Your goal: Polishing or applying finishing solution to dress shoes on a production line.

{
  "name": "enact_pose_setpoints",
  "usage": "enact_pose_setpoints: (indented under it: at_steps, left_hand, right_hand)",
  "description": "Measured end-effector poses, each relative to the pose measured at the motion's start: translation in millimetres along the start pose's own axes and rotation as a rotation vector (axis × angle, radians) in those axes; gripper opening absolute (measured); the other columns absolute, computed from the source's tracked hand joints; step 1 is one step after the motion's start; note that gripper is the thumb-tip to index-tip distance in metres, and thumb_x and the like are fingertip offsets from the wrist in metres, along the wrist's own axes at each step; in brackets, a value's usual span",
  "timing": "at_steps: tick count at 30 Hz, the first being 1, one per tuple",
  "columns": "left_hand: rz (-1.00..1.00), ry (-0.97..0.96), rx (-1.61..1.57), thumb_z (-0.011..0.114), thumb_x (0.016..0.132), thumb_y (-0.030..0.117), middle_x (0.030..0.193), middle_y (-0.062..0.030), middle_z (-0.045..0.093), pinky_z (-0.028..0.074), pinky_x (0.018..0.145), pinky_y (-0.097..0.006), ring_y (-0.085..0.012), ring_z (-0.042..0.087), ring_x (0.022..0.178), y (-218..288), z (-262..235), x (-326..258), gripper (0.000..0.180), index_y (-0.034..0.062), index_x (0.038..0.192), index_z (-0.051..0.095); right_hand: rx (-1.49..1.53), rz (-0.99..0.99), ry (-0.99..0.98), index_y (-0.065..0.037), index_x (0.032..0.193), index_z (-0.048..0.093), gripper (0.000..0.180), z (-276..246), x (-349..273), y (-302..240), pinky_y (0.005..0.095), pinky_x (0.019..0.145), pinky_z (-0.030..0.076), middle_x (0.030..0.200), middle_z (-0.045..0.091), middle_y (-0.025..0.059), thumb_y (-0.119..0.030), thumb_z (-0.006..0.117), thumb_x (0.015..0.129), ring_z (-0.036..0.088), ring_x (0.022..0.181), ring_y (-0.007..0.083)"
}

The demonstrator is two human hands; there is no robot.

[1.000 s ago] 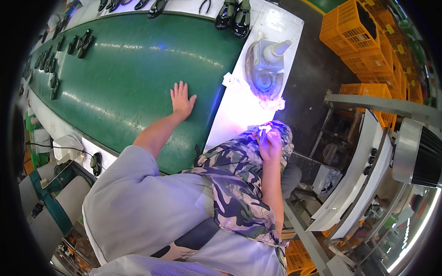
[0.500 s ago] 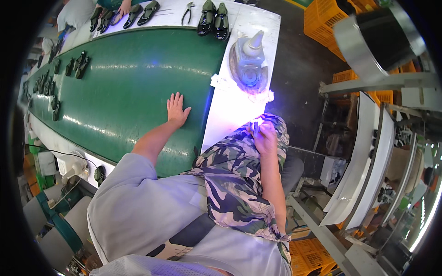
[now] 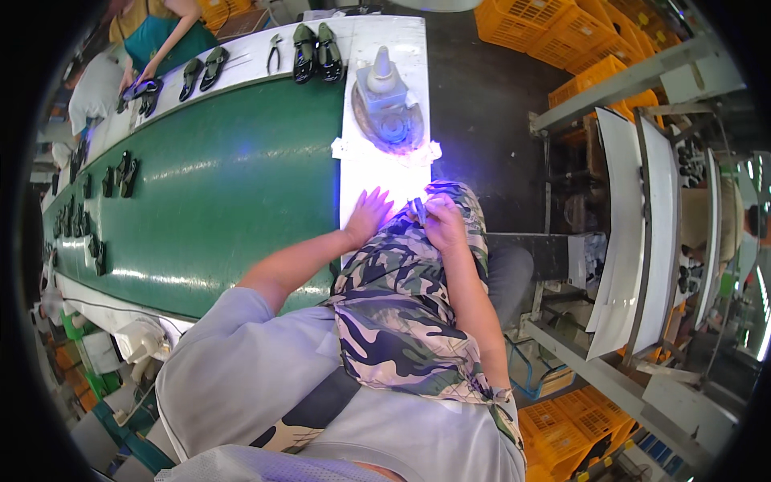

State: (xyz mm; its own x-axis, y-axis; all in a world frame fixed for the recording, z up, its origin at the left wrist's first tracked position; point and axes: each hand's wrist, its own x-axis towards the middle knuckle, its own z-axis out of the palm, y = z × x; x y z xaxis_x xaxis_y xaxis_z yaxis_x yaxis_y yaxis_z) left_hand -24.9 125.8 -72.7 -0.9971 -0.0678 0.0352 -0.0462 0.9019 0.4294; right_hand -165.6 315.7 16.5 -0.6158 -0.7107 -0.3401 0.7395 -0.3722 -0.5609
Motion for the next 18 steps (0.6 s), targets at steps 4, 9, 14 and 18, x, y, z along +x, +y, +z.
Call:
enact_pose_setpoints:
  at_steps: [4, 9, 14, 18]
  left_hand:
    - [0.094, -0.081, 0.139, 0.047, 0.098, 0.028, 0.155, -0.0112, 0.034, 0.014, 0.118, -0.059, -0.0355, 0.023, 0.147, 4, 12, 0, 0.049, 0.0114, 0.144, 0.044]
    - [0.096, -0.14, 0.24, 0.046, 0.098, 0.027, 0.154, -0.0082, 0.037, 0.015, 0.118, -0.058, -0.0339, 0.024, 0.146, 1, 16, 3, 0.048, 0.0142, 0.144, 0.045]
    - [0.094, -0.087, 0.16, 0.052, 0.095, 0.028, 0.154, -0.0102, 0.037, 0.015, 0.118, -0.057, -0.0336, 0.025, 0.146, 3, 7, 8, 0.051, 0.0114, 0.143, 0.046]
    - [0.086, -0.026, 0.056, 0.062, 0.089, 0.028, 0.152, -0.0138, 0.039, 0.017, 0.119, -0.055, -0.0325, 0.027, 0.146, -3, -2, -4, 0.055, 0.0078, 0.138, 0.05]
  right_hand:
    - [0.05, 0.014, -0.006, -0.007, 0.092, 0.055, 0.009, 5, 0, 0, 0.0556, 0.083, 0.054, 0.087, 0.062, 0.0095, 0.0, 0.06, 0.088, 0.065, 0.085, 0.0289]
    - [0.103, 0.025, -0.001, -0.002, 0.117, 0.053, 0.029, -4, 6, 0, 0.0554, 0.084, 0.055, 0.098, 0.064, 0.016, 0.002, 0.055, 0.088, 0.066, 0.089, 0.0315]
    - [0.088, 0.029, -0.053, -0.002, 0.118, 0.053, 0.029, -12, 11, -4, 0.0568, 0.087, 0.053, 0.097, 0.065, 0.0116, 0.0, 0.056, 0.088, 0.066, 0.09, 0.0322]
    - [0.111, 0.077, -0.071, -0.002, 0.115, 0.055, 0.026, -12, 10, -4, 0.0572, 0.088, 0.052, 0.096, 0.065, 0.0136, -0.001, 0.056, 0.089, 0.066, 0.092, 0.0342]
